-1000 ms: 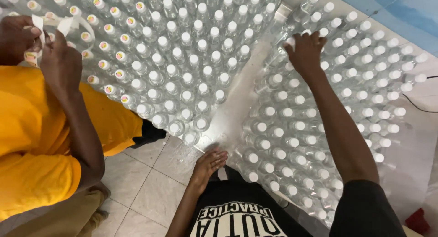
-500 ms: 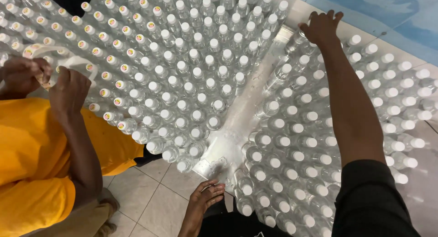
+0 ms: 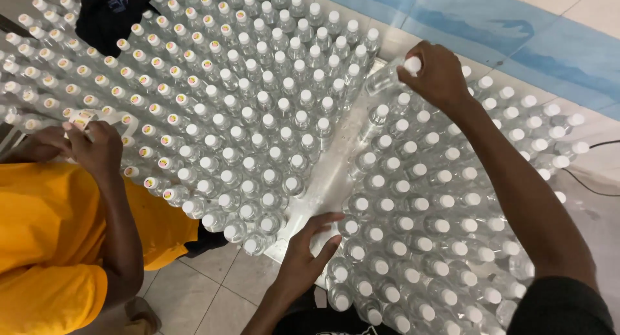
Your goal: Applying adhesive labels to the caps of plastic water bottles arranged on a table
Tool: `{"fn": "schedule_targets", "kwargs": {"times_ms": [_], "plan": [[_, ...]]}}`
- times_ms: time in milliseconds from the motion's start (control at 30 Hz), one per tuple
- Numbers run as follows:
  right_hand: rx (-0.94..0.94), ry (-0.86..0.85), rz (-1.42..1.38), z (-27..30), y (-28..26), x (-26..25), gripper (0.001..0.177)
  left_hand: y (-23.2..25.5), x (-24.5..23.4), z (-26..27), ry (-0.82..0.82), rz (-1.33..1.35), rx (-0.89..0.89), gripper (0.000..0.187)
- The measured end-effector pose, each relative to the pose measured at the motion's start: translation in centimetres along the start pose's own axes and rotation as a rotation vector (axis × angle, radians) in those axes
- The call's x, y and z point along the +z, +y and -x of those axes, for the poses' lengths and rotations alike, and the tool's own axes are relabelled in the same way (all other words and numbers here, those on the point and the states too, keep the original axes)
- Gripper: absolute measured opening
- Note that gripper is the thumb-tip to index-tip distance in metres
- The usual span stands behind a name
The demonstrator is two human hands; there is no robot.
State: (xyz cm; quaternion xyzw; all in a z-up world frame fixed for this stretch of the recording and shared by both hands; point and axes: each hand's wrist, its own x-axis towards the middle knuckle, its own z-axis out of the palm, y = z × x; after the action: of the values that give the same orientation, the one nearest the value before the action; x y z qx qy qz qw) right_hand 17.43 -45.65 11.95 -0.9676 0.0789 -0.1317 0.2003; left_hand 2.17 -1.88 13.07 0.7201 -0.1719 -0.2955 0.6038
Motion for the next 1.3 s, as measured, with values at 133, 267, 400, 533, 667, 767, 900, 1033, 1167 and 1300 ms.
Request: {"fn": "schedule_targets", "kwargs": {"times_ms": [133, 267, 400, 533, 667, 767, 900, 1033, 1167, 1300], "plan": [[-0.124, -0.072, 0.153, 6.4, -10.2, -9.2, 0.040, 1.2, 0.3, -5.8, 0.145, -0.426, 0.635, 0.079], [-0.037, -0.132, -0.026, 12.3, -14.7, -14.4, 0.034, 4.0, 2.6, -8.4, 0.188, -0.421, 0.691, 0.112], [0.316, -0.306, -0.502, 15.9, -14.4, -13.0, 0.028, 3.1, 5.4, -5.9, -0.303, 0.159, 0.169, 0.100], [0.601, -0.575, -0.568, 19.1, -10.5, -9.7, 0.050, -5.4, 7.8, -4.6, -0.460, 0.646, -0.243, 0.088], [0.674, -0.519, -0.441, 21.4, -8.5, -10.4, 0.053, -5.4, 8.1, -4.6, -0.436, 0.675, -0.288, 0.059], [0.662, -0.516, -0.402, 22.9, -8.1, -10.3, 0.051, -5.6, 7.3, -4.6, -0.432, 0.557, -0.252, 0.058], [0.369, -0.407, -0.457, 22.6, -9.1, -10.6, 0.045, -4.9, 6.7, -5.1, -0.507, 0.539, -0.271, 0.060], [0.140, -0.424, -0.554, 22.1, -8.9, -10.6, 0.042, -2.4, 6.0, -4.8, -0.532, 0.440, -0.220, 0.061], [0.183, -0.530, -0.514, 21.3, -10.2, -11.4, 0.040, -0.3, 5.8, -4.7, -0.517, 0.419, -0.146, 0.073], [0.196, -0.625, -0.429, 21.7, -10.2, -11.6, 0.042, 0.5, 4.6, -4.6, -0.604, 0.347, -0.122, 0.069]]}}
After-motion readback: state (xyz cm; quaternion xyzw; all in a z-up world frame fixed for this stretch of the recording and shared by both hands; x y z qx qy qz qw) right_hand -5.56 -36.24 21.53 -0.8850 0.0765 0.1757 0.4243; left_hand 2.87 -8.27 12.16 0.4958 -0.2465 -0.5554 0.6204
